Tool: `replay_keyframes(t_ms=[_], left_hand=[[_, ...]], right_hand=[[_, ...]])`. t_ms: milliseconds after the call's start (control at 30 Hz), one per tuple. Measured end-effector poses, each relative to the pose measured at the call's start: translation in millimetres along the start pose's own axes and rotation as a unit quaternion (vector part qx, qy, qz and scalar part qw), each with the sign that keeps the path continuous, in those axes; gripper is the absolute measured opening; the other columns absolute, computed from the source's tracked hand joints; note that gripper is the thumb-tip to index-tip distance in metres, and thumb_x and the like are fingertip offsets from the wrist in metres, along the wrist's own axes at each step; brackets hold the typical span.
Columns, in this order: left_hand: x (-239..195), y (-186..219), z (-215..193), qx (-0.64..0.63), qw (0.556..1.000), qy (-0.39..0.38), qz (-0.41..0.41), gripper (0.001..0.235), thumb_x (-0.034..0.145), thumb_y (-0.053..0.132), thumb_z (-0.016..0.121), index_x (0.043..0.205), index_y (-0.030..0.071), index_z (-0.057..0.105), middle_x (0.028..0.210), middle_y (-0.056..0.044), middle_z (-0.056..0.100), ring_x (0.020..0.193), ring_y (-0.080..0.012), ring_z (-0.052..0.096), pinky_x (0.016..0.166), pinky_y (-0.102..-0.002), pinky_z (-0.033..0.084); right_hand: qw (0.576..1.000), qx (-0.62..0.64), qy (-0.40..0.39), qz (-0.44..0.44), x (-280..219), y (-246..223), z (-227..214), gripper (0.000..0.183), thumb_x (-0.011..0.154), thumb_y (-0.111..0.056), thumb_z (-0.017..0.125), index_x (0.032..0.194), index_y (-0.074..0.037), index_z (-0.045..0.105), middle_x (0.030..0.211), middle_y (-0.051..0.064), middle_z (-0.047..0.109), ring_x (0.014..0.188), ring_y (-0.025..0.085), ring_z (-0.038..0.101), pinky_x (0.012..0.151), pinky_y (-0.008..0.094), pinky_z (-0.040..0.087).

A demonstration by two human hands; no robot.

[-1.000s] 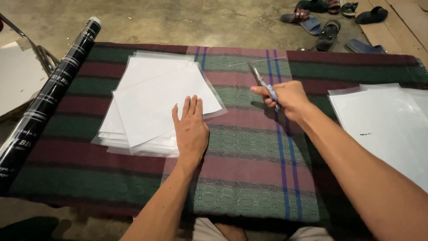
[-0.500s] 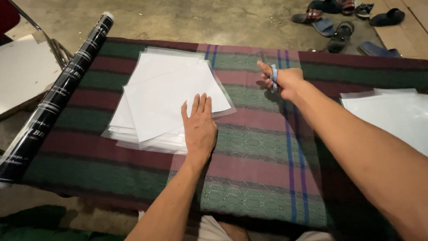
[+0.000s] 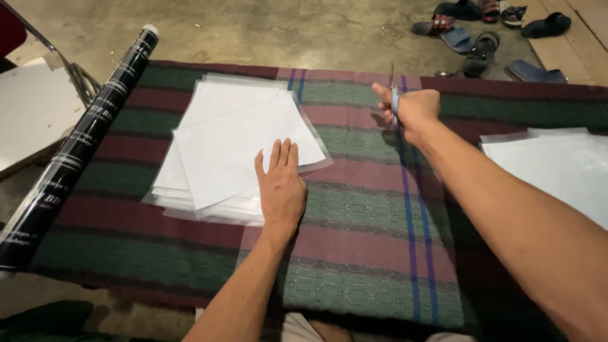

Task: The person uses scissors to cut white paper sheets into smaller pieces. They handle the paper one at a time, cutting along the edges and stacking the finished pieces on the table.

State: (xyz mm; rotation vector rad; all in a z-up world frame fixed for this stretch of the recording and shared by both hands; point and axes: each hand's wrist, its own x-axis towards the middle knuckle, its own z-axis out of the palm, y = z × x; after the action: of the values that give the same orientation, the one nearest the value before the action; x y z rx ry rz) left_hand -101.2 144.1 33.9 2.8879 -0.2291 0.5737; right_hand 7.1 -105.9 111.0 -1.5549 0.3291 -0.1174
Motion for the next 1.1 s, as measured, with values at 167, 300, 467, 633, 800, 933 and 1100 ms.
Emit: replay_keyframes(t_ms=[167, 300, 467, 633, 800, 933, 1100], left_hand=[[-3.0, 2.8, -7.5, -0.023, 1.000, -0.002, -0.006, 0.060, 0.084, -0.002, 0.048, 0.142, 0.005, 0.058, 0.149, -0.016, 0.058, 0.146, -0.0259, 0.046, 0.122, -0.052, 0.016], [-0.7, 0.3, -0.8, -0.023, 1.000, 0.015, 0.000, 0.057, 0.084, -0.001, 0.051, 0.141, 0.004, 0.058, 0.148, -0.018, 0.059, 0.145, -0.0276, 0.047, 0.122, -0.053, 0.017], [0.4, 0.0, 6.0, -0.016, 1.000, 0.008, -0.010, 0.059, 0.086, -0.001, 0.049, 0.144, 0.007, 0.057, 0.150, -0.014, 0.058, 0.146, -0.0254, 0.046, 0.122, -0.052, 0.016], [0.8, -1.6, 1.8, -0.026, 1.000, 0.010, 0.005, 0.056, 0.087, -0.002, 0.046, 0.142, 0.006, 0.057, 0.150, -0.015, 0.058, 0.146, -0.0260, 0.045, 0.121, -0.053, 0.016], [0.5, 2.1, -3.0, -0.048, 0.998, 0.031, -0.011, 0.046, 0.098, 0.010, 0.050, 0.143, 0.009, 0.060, 0.148, -0.014, 0.060, 0.144, -0.0271, 0.049, 0.122, -0.051, 0.018], [1.9, -3.0, 2.7, -0.064, 0.997, 0.031, 0.027, 0.043, 0.103, 0.023, 0.050, 0.143, 0.011, 0.059, 0.147, -0.017, 0.059, 0.143, -0.0304, 0.049, 0.123, -0.050, 0.022], [3.6, -5.1, 18.6, -0.086, 0.991, 0.026, 0.099, 0.041, 0.102, 0.016, 0.049, 0.140, 0.021, 0.065, 0.140, -0.010, 0.064, 0.137, -0.0275, 0.054, 0.122, -0.046, 0.031]], right_hand=[[0.999, 0.021, 0.028, -0.023, 26.4, 20.1, -16.3, 0.045, 0.084, -0.030, 0.097, 0.082, -0.003, 0.061, 0.067, 0.009, 0.061, 0.046, 0.010, 0.057, 0.038, 0.020, 0.048], [0.996, 0.002, 0.073, -0.054, 17.9, 6.5, -25.1, 0.049, 0.084, -0.024, 0.099, 0.079, -0.002, 0.056, 0.063, 0.010, 0.056, 0.043, 0.013, 0.055, 0.036, 0.022, 0.047], [0.998, 0.003, 0.042, -0.045, 26.8, 13.4, -35.7, 0.043, 0.092, -0.023, 0.091, 0.084, -0.001, 0.054, 0.065, 0.009, 0.053, 0.047, 0.010, 0.052, 0.038, 0.019, 0.045], [0.996, -0.024, 0.055, -0.070, -15.1, 7.6, -26.3, 0.040, 0.085, -0.019, 0.095, 0.081, 0.002, 0.062, 0.062, 0.010, 0.054, 0.043, 0.011, 0.053, 0.033, 0.025, 0.045], [0.998, -0.012, -0.055, 0.020, -72.5, 18.6, -20.7, 0.036, 0.089, -0.025, 0.086, 0.106, 0.001, 0.069, 0.067, 0.010, 0.058, 0.045, 0.015, 0.058, 0.033, 0.028, 0.050], [0.989, 0.006, -0.124, 0.079, -126.6, 11.3, -14.3, 0.028, 0.091, -0.018, 0.080, 0.098, 0.006, 0.068, 0.071, 0.011, 0.058, 0.050, 0.015, 0.058, 0.043, 0.030, 0.053], [0.965, 0.071, -0.174, 0.184, -172.5, 11.0, -14.8, 0.022, 0.089, -0.008, 0.077, 0.095, 0.011, 0.066, 0.073, 0.013, 0.055, 0.054, 0.017, 0.054, 0.053, 0.029, 0.051]])
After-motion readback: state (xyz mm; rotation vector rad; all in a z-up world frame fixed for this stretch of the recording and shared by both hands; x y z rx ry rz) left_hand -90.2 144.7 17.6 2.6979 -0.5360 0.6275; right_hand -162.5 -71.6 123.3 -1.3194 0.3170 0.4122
